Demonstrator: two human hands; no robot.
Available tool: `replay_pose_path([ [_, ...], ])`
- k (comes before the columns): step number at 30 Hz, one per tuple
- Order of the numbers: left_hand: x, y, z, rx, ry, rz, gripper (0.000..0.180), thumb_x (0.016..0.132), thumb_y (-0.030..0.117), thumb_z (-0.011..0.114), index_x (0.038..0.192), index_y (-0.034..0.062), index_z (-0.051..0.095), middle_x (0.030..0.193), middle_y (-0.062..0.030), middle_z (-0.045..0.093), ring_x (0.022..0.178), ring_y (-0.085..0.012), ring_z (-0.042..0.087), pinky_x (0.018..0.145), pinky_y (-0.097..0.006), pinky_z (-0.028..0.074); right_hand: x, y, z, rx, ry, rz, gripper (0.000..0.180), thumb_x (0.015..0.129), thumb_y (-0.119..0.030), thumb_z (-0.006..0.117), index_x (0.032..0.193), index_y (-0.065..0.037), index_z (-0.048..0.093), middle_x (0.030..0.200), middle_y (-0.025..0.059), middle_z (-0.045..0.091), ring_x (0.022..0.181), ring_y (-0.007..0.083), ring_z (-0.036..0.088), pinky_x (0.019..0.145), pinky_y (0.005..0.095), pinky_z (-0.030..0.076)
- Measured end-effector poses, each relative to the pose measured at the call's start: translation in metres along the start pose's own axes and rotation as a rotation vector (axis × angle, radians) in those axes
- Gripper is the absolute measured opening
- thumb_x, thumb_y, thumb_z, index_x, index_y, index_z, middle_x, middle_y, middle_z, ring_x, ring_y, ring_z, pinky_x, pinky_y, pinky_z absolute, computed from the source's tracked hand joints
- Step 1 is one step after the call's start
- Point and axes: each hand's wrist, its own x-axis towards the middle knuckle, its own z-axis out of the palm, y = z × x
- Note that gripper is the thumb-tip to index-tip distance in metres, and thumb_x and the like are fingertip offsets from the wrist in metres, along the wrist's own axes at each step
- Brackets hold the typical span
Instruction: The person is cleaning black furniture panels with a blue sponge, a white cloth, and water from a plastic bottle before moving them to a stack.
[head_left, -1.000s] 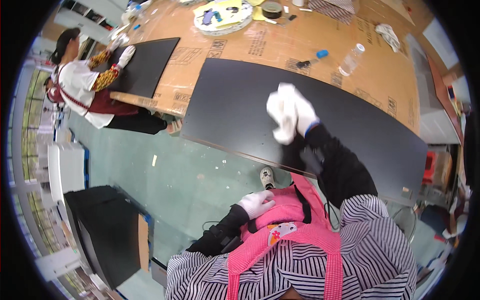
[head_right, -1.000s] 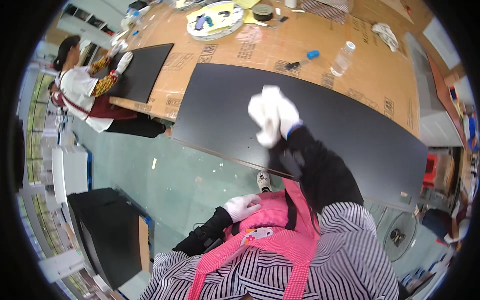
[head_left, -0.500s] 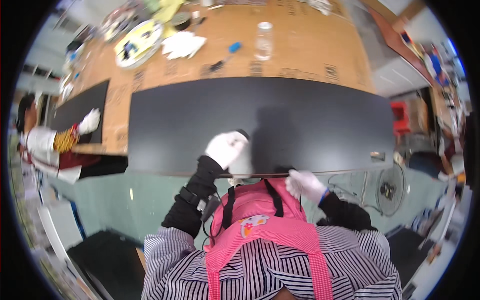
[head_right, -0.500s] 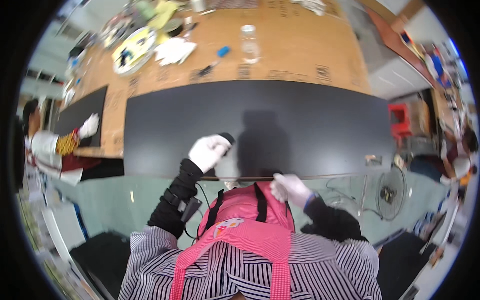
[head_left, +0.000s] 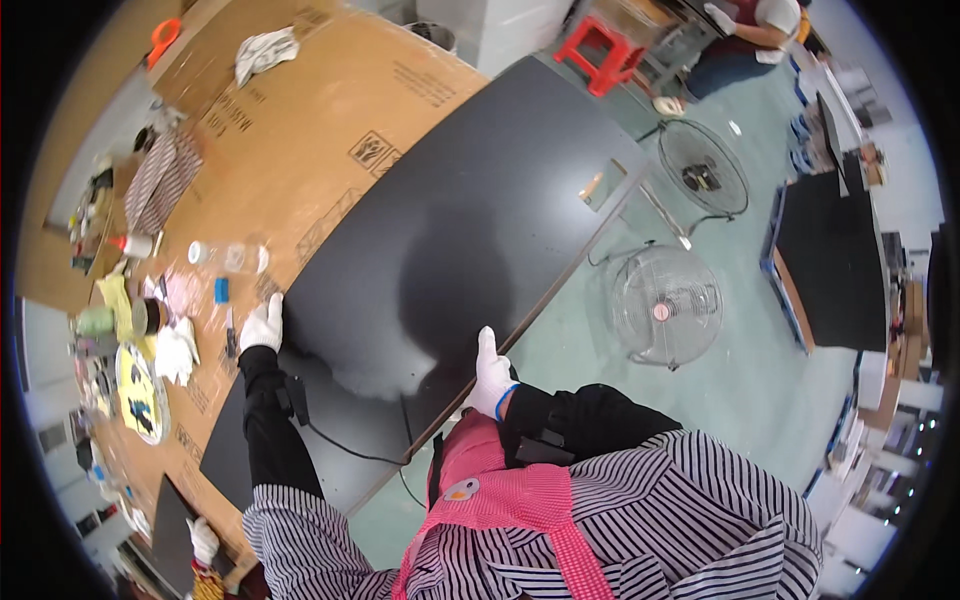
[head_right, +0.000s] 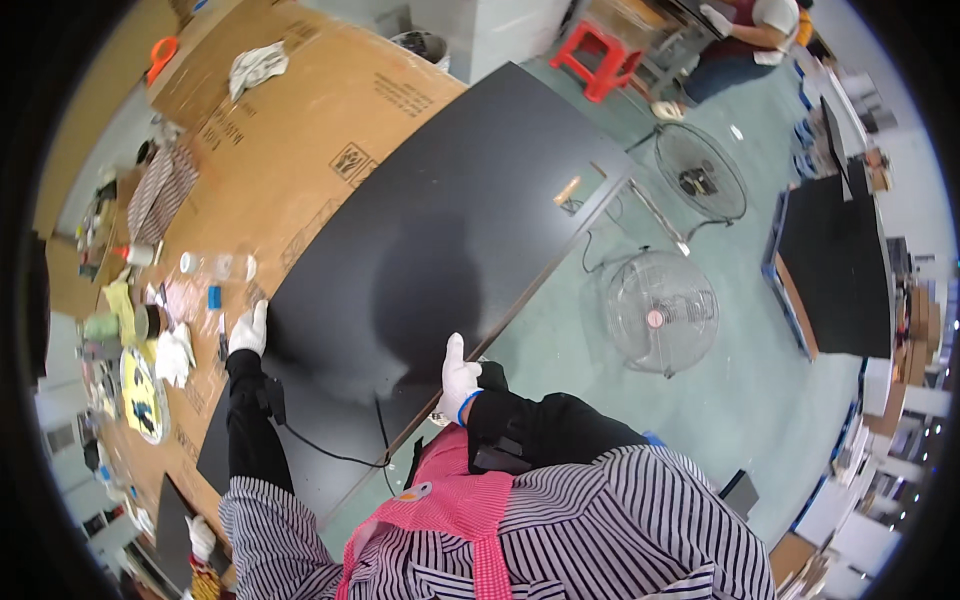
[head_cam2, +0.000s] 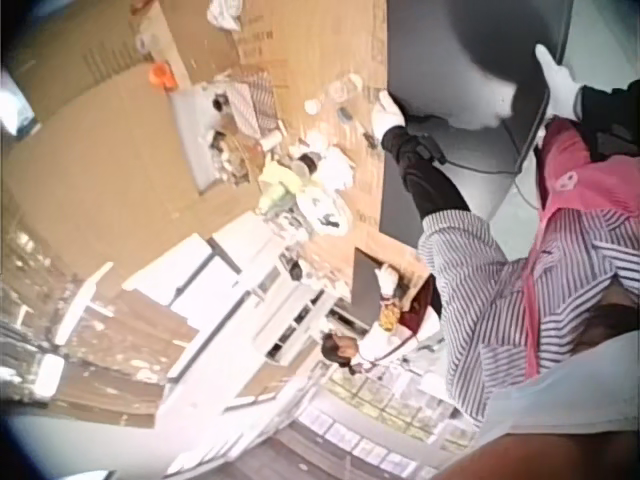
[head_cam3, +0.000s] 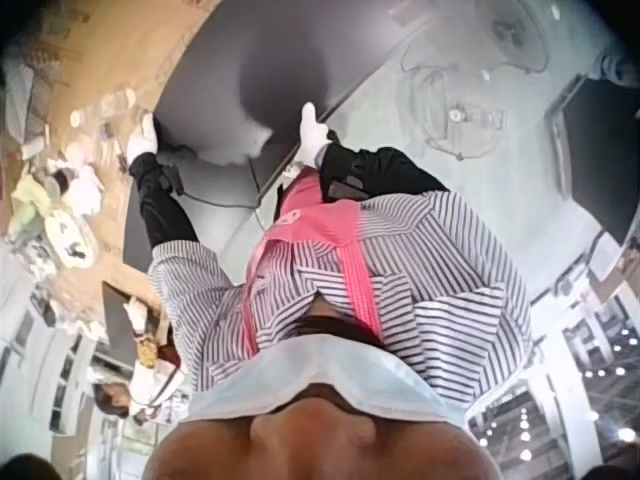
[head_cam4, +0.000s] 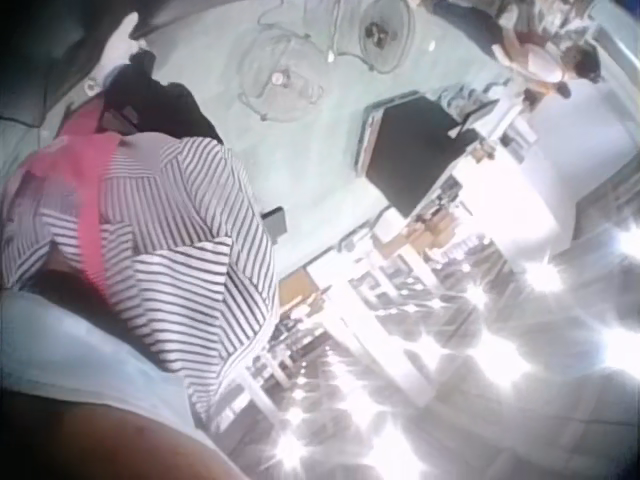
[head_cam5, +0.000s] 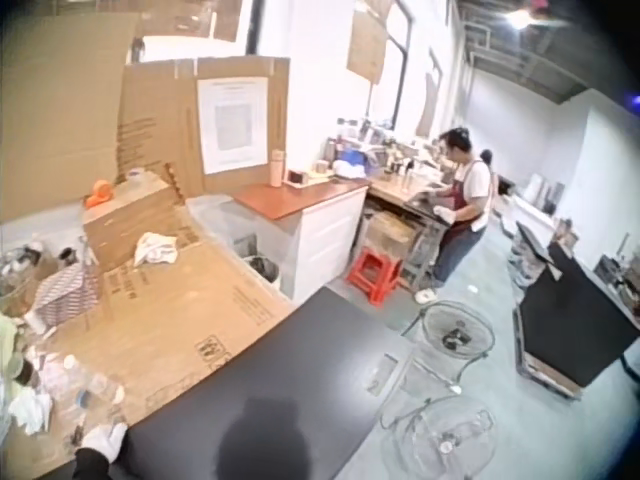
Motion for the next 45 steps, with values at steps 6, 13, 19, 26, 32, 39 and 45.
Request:
replay_pose_path([
  [6, -0.035, 0.068, -0.071, -0.044, 0.006, -0.079, 0.072, 0.094, 0.069, 0.058, 0.104, 0.0013, 0.079, 0.095, -0.0308, 0.072, 0.099, -0.0441, 0.072, 0.091, -0.047, 0.054, 0.051, 0.022, 0.0, 0.31, -0.065, 0.084, 0.096, 0.096, -0.083, 0.036, 0.155, -0.008, 0.047, 0.159, 0.0154, 0.049, 0.141, 0.0359, 0.05, 0.117, 0.0486, 0.041],
  [13, -0.222, 0.139, -0.144, -0.105, 0.12, -0.107, 0.053, 0.083, 0.061, 0.075, 0.07, 0.0101, 0.073, 0.066, -0.015, 0.066, 0.062, -0.0354, 0.066, 0.058, -0.046, 0.051, 0.078, 0.051, -0.017, 0.099, -0.589, 0.188, 0.075, 0.098, -0.068, 0.042, 0.148, -0.013, 0.059, 0.153, 0.0088, 0.058, 0.138, 0.0279, 0.053, 0.12, 0.0421, 0.035],
  [19, -0.347, 0.193, -0.074, -0.188, 0.405, 0.068, 0.056, 0.082, 0.068, 0.072, 0.065, 0.0154, 0.059, 0.064, -0.004, 0.053, 0.059, -0.0246, 0.058, 0.053, -0.038, 0.044, 0.047, 0.016, -0.011, -0.437, -0.667, 0.131, 0.074, 0.099, -0.067, 0.041, 0.149, -0.015, 0.058, 0.154, 0.009, 0.057, 0.139, 0.0289, 0.052, 0.119, 0.0427, 0.036],
  [26, -0.487, 0.23, -0.061, -0.134, 0.92, -0.09, 0.052, 0.079, 0.061, 0.078, 0.07, 0.0155, 0.056, 0.066, 0.0016, 0.047, 0.058, -0.0164, 0.052, 0.053, -0.031, 0.037, -0.02, 0.087, -0.004, -1.112, -0.91, 0.024, 0.071, 0.1, -0.066, 0.039, 0.149, -0.017, 0.056, 0.155, 0.0093, 0.056, 0.14, 0.0301, 0.051, 0.119, 0.0435, 0.037],
  [32, -0.635, 0.25, -0.046, 0.092, 1.23, -0.205, 0.054, 0.083, 0.061, 0.077, 0.067, 0.0159, 0.052, 0.064, 0.0022, 0.045, 0.057, -0.0142, 0.052, 0.05, -0.03, 0.036, -0.059, 0.129, -0.04, -1.574, -1.041, -0.288, 0.07, 0.101, -0.065, 0.038, 0.15, -0.019, 0.055, 0.155, 0.0096, 0.055, 0.141, 0.0311, 0.05, 0.119, 0.0442, 0.037],
  [39, -0.869, 0.332, -0.04, 0.396, 1.283, -0.438, 0.051, 0.082, 0.06, 0.069, 0.067, 0.0154, 0.048, 0.065, 0.0024, 0.042, 0.057, -0.0177, 0.048, 0.051, -0.031, 0.037, -0.123, 0.211, -0.102, -2.092, -1.195, -0.682, 0.068, 0.102, -0.064, 0.036, 0.151, -0.021, 0.053, 0.156, 0.0099, 0.054, 0.142, 0.0322, 0.049, 0.118, 0.0449, 0.038],
  [45, -1.034, 0.399, -0.031, 0.501, 1.06, -0.841, 0.055, 0.076, 0.068, 0.068, 0.069, 0.0138, 0.063, 0.069, -0.0003, 0.061, 0.069, -0.0224, 0.062, 0.063, -0.037, 0.044, -0.156, 0.347, -0.168, -2.554, -1.415, -0.836, 0.066, 0.102, -0.063, 0.035, 0.152, -0.022, 0.052, 0.157, 0.0101, 0.053, 0.143, 0.0332, 0.048, 0.118, 0.0456, 0.039],
])
